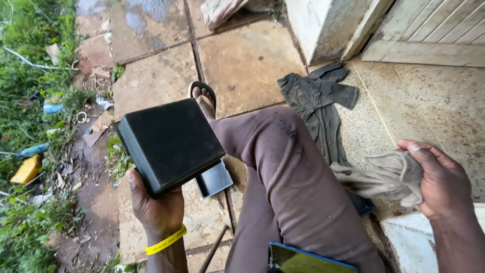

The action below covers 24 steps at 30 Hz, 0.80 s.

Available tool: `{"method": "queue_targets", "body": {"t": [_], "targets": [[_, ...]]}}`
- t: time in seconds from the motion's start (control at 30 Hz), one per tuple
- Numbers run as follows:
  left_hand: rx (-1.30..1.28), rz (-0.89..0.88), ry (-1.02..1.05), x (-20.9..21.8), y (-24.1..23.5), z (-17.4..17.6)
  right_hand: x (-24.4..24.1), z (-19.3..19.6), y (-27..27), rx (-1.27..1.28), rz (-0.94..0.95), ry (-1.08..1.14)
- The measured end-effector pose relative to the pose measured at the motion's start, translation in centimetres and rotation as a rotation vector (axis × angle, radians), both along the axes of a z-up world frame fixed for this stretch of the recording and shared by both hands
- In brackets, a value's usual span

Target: Cleaning a black plastic component or bin with a cloth while seated outdoors.

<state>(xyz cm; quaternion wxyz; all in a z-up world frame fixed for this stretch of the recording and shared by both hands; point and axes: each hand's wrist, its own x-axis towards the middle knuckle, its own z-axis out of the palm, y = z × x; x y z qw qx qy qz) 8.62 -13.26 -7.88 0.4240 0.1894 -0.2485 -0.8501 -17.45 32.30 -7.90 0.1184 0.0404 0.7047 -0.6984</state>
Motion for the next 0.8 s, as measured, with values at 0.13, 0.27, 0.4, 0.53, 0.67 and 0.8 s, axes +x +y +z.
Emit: {"method": "queue_targets", "body": {"t": [0.13, 0.27, 0.4, 0.53, 0.67, 0.8], "targets": [[0.068, -0.052, 0.101, -1.8, 2.0, 3.9, -0.8, 2.4, -1.0, -0.281, -0.078, -0.19], [0.114, -0.12, 0.103, -4.4, 4.1, 6.9, 0.0, 9.2, -5.3, -0.413, -0.059, -0.124], [0.108, -0.178, 0.203, -6.8, 6.0, 8.1, 2.1, 14.2, -9.4, -0.529, 0.146, 0.033], [0.067, -0.155, 0.176, -8.9, 8.6, 10.8, 6.6, 15.5, -16.1, -0.594, 0.266, 0.507], [-0.113, -0.24, 0.122, -10.1, 9.8, 10.7, 8.8, 15.1, -22.5, -0.003, 0.546, 1.227], [-0.44, -0.298, 0.283, -10.4, 9.5, 10.4, 8.8, 13.6, -24.7, 0.077, 0.596, 1.306]]}}
